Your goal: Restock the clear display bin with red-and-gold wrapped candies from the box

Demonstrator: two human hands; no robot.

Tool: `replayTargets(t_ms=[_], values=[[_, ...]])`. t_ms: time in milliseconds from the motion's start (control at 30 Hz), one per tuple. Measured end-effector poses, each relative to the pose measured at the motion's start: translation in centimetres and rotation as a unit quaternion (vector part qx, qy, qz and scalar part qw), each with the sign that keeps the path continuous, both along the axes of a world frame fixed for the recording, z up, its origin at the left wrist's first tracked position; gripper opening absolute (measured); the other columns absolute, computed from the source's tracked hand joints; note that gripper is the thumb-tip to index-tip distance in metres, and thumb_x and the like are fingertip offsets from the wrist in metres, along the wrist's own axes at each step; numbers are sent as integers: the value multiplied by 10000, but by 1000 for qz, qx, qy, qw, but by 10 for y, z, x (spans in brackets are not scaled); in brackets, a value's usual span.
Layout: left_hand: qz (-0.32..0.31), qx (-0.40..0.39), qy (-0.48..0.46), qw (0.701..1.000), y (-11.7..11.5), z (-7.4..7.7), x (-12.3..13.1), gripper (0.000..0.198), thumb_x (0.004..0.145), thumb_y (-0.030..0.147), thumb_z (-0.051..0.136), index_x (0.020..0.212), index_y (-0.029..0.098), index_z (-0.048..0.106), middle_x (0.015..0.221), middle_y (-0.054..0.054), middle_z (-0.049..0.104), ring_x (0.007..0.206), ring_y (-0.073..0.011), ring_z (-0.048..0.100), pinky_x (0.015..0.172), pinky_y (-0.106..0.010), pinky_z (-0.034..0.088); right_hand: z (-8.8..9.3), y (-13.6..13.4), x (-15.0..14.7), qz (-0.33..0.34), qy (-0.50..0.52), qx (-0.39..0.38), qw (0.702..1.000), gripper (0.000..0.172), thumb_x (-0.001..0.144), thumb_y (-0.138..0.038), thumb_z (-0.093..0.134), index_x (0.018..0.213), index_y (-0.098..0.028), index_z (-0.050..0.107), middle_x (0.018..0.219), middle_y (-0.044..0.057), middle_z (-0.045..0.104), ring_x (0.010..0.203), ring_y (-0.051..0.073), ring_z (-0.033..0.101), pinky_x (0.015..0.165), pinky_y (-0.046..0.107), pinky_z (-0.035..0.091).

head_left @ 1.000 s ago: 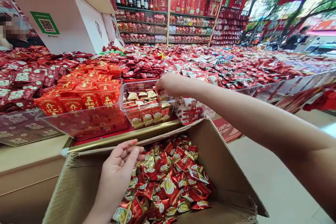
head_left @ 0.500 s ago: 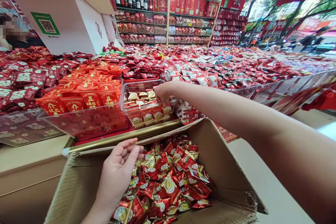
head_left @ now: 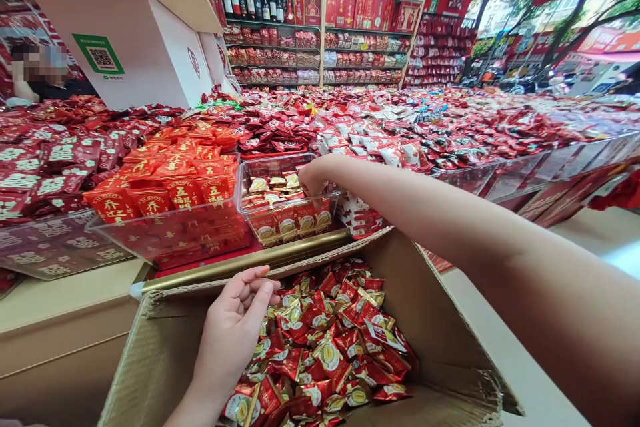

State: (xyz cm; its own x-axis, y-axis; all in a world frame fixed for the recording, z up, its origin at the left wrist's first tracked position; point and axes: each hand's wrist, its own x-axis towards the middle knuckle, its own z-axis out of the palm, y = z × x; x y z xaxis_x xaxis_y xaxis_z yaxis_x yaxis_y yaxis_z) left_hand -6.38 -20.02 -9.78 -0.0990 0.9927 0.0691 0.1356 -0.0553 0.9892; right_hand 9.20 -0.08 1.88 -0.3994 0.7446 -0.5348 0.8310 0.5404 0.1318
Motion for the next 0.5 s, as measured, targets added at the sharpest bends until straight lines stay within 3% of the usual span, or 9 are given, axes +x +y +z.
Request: replayTargets(t_ms=[367,500], values=[[-3,-7,11,1000,0,-1,0,269,718,316,575,950,192,517,793,-10,641,691,-140,612,693,-271,484,-4,-2,-4,26,66,-12,997,443,538,-323,696,886,-57,629,799,82,591,711,182,529,628,302,405],[-13,-12,34,999,0,-3,-4,277,723,344,552,949,188,513,797,-20,642,714,-160,607,705,-289,476,14,-14,0,29,91,26,995,339,622,-256,628,900,-62,625,818,90,600,683,158,529,608,275,395]])
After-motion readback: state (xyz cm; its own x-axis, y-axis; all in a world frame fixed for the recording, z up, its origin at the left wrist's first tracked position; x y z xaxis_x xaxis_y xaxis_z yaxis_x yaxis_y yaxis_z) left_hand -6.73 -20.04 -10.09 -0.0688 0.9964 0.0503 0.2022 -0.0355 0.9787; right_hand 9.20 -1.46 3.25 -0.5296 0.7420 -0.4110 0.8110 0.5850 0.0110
